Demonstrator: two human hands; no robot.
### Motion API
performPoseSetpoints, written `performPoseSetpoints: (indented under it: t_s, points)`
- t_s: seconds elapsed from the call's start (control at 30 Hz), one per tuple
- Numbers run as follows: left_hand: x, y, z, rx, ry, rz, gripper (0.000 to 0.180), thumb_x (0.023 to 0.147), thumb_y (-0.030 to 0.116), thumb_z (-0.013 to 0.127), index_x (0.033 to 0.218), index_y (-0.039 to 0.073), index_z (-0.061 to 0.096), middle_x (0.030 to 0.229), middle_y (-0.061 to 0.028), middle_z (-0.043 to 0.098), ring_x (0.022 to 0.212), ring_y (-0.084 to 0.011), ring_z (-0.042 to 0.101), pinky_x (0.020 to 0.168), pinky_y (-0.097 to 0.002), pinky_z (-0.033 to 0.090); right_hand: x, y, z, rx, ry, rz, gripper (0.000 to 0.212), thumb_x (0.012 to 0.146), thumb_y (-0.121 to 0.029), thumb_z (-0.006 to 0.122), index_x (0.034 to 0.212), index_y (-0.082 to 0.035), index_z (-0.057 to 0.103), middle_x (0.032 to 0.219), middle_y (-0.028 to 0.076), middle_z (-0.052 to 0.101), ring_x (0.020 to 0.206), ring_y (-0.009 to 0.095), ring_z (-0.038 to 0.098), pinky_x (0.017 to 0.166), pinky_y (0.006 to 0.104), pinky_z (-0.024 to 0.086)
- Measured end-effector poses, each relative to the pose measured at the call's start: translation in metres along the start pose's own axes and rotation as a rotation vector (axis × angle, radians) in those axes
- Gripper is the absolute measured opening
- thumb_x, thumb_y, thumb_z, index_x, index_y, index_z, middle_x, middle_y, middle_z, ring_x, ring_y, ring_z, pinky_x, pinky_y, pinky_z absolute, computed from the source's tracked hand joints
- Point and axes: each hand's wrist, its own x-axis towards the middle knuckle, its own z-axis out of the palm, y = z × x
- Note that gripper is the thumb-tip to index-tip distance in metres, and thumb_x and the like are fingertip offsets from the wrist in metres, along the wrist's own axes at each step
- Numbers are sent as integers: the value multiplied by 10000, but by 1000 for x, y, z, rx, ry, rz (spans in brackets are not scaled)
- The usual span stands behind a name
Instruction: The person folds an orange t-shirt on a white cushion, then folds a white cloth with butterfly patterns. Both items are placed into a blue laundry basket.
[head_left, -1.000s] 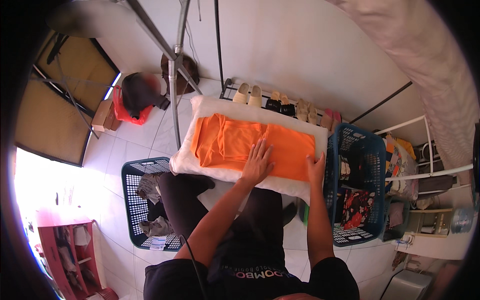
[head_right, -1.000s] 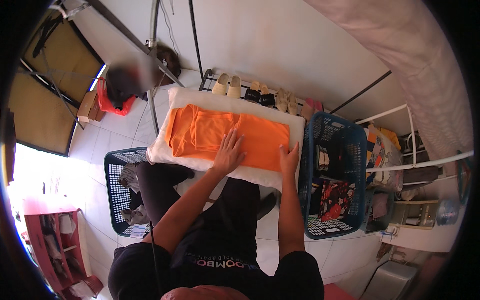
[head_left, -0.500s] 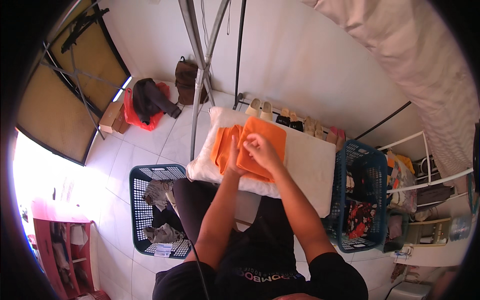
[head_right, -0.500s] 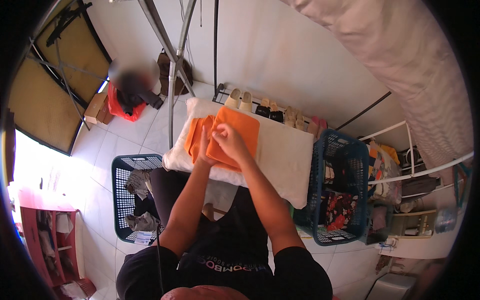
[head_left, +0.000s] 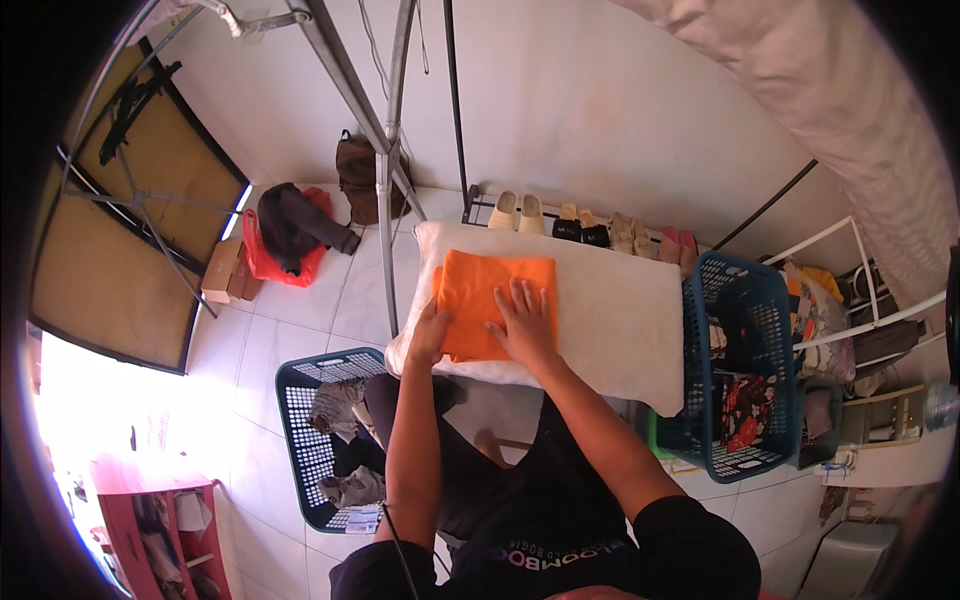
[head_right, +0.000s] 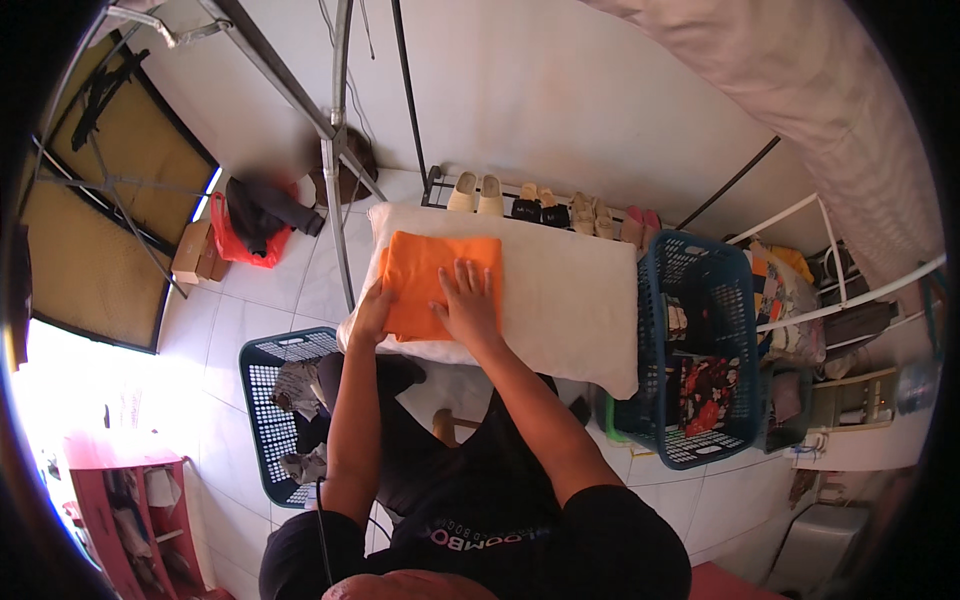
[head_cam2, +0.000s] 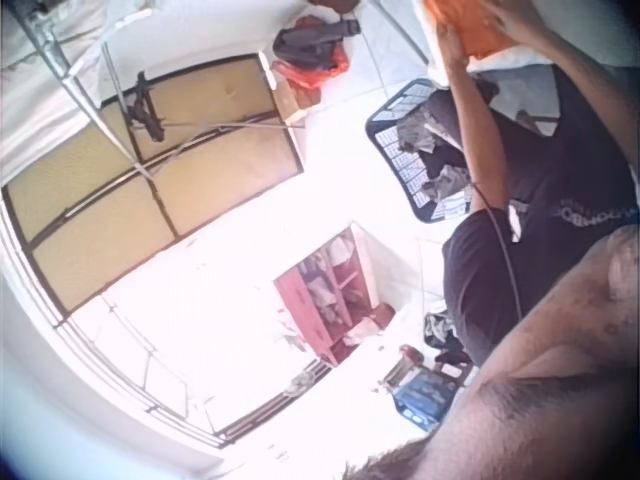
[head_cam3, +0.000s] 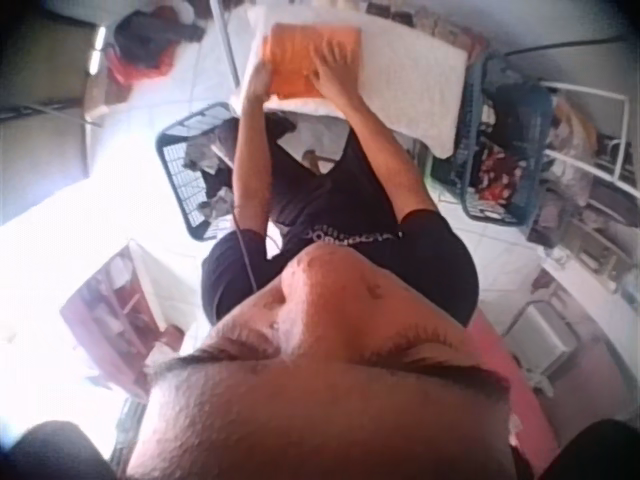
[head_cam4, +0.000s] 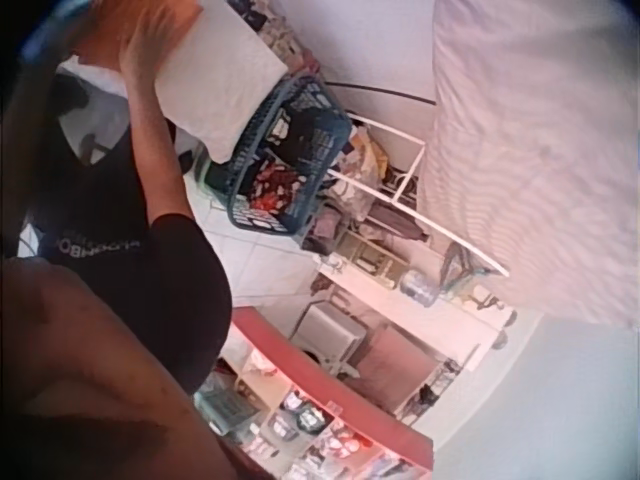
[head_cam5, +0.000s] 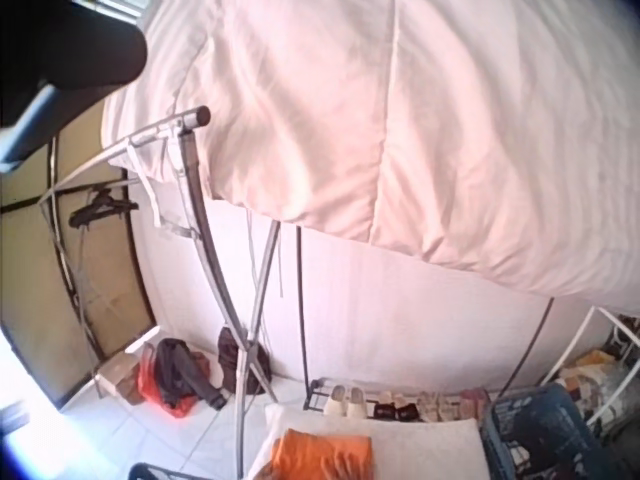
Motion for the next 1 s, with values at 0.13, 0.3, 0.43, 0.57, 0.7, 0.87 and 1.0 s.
performPoseSetpoints:
  t_s: [0.13,0.3,0.43,0.57,0.7,0.87,1.0]
  points:
    - [-11,-3,-3,-13,80,81,558,887,20,477,1442,-32,449,1269,-147,603,1077,-204,616,909,-303,515,2,-8,-1,38,-67,36,612,975,-447,582,1458,-81,490,1554,196,395,1482,371,290,1200,613,122]
    - [-16,-4,-14,352,213,181,575,873,3,465,1444,-52,426,1353,-234,557,1186,-316,587,987,-341,487,22,-28,-8,-17,3,34,612,989,-449,554,1460,-65,482,1533,199,424,1471,363,316,1204,601,134]
    - [-36,33,31,794,295,317,560,861,14,509,1418,-23,458,1392,-284,518,1291,-384,510,1102,-434,387,13,-14,19,-64,40,57,558,1005,-395,533,1448,-60,490,1500,214,455,1442,367,362,1199,590,170]
    - [-17,17,50,1177,311,724,511,901,113,543,1402,20,507,1472,-238,483,1459,-366,349,1219,-497,209,28,-15,31,262,71,59,540,1010,-368,508,1452,-57,480,1489,221,464,1433,364,379,1196,569,200]
    - [9,-13,43,1166,224,680,489,992,211,467,1448,35,483,1525,-185,453,1464,-350,348,1225,-482,214,35,-3,44,39,30,-34,527,1006,-375,502,1427,-59,496,1479,205,479,1426,364,387,1183,554,247]
    - [6,-28,27,1331,287,625,512,1009,260,436,1476,52,465,1541,-166,442,1469,-321,349,1230,-468,212,47,22,16,22,-136,98,517,1000,-370,518,1434,-91,499,1552,171,411,1465,351,336,1192,569,215]
    - [12,-28,38,1331,265,656,533,992,261,448,1483,54,458,1551,-158,432,1470,-319,349,1232,-462,212,37,112,15,-87,-137,370,529,1037,-373,473,1487,-95,447,1589,160,362,1486,357,293,1189,582,215]
